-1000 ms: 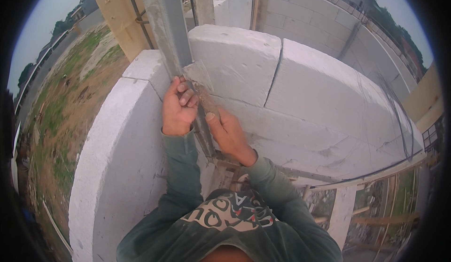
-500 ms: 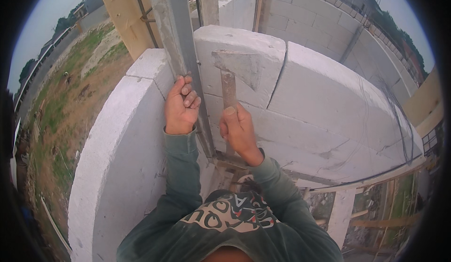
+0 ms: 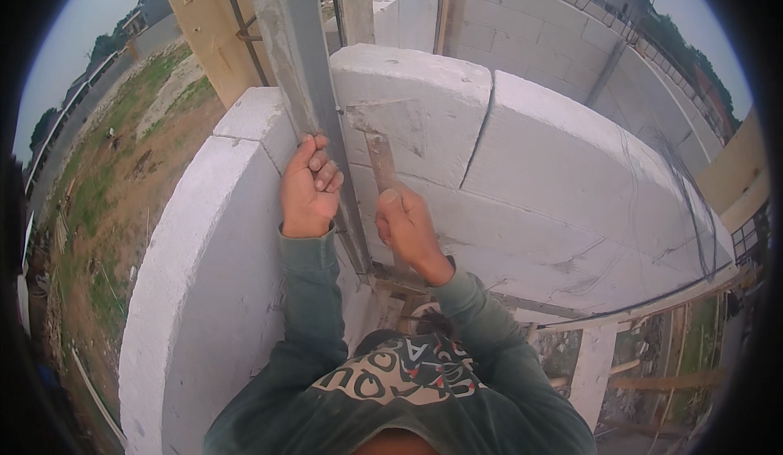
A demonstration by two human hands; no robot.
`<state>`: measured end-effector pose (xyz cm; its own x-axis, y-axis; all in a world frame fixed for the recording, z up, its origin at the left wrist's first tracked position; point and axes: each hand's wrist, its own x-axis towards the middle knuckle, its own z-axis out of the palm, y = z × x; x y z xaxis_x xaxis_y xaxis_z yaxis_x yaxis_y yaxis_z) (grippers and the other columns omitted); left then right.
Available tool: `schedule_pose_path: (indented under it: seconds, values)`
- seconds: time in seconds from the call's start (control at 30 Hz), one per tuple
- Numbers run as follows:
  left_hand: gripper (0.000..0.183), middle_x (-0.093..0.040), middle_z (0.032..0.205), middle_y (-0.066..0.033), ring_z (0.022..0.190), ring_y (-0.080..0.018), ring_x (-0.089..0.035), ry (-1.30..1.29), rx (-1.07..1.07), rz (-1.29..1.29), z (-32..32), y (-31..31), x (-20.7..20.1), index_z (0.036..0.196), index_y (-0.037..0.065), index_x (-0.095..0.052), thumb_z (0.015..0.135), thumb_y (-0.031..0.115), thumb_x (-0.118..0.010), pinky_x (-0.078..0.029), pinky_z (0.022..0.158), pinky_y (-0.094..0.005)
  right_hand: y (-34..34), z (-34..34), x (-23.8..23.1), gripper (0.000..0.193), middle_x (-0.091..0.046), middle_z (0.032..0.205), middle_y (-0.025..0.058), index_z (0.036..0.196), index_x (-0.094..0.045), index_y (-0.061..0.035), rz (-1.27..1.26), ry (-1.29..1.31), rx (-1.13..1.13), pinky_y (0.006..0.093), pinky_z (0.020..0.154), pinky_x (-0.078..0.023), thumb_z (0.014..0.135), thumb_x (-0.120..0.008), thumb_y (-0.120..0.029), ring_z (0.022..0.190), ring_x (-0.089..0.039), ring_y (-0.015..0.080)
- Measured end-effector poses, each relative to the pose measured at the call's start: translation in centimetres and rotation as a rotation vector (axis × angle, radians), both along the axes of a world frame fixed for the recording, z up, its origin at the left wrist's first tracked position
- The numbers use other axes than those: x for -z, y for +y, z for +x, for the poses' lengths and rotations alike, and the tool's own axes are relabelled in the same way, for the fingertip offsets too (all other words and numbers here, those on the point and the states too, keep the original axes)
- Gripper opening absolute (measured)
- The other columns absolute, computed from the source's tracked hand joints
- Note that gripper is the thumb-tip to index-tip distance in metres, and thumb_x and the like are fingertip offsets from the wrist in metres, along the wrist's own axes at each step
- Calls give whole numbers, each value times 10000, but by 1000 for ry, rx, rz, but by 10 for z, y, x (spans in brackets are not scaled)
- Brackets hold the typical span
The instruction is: The person secures a vertical metal stud to a white block wall using a hammer and nails, then ties the stud to a wooden frame with wire using pliers. The person repeatedly hammers nails into the stud and wall, then twists wire around the stud and frame to fasten them together.
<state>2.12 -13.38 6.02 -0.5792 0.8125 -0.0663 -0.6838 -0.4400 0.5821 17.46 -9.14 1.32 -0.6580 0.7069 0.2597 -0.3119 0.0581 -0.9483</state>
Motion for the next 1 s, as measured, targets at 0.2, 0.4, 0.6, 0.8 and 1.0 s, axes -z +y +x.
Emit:
schedule_pose_path:
  seconds: [0.2, 0.4, 0.6, 0.8, 1.0]
  values:
    - [332, -363, 594, 45, 459, -65, -286, 139, -190, -166, 12, 5, 7, 828, 84, -531, 952, 387, -587, -235, 445, -236, 5, -2, -1, 385, -439, 567, -25, 822, -486, -61, 89, -224, 62, 235, 415, -318, 1004, -442, -397, 462, -394, 61]
    - [455, -349, 555, 48, 452, -61, -290, 185, -294, -245, 17, 12, 12, 690, 99, -468, 934, 460, -598, -230, 428, -235, 9, -4, 8, 427, -416, 534, 3, 783, -431, -77, 58, -45, -88, 228, 384, -309, 1014, -416, -435, 417, -383, 74]
    - [484, -349, 513, 58, 418, -47, -277, 156, -324, -252, 17, 14, 11, 642, 92, -476, 924, 460, -615, -191, 405, -220, 7, -5, 11, 446, -434, 541, 7, 783, -438, -70, -46, -27, 56, 229, 393, -303, 1009, -415, -454, 426, -387, 75]
    - [497, -330, 518, 61, 429, -52, -269, 163, -306, -251, 18, 12, 11, 653, 92, -461, 917, 485, -613, -200, 418, -225, 5, -9, 3, 453, -432, 542, 2, 770, -442, -67, 165, -202, 22, 232, 397, -310, 1011, -411, -450, 444, -396, 73]
    - [489, -306, 549, 48, 452, -80, -250, 174, -293, -270, 16, 11, 11, 671, 110, -424, 939, 492, -571, -221, 437, -245, 4, -8, -1, 448, -419, 546, -13, 750, -457, -78, 148, -218, -31, 231, 401, -310, 1006, -428, -444, 444, -380, 56]
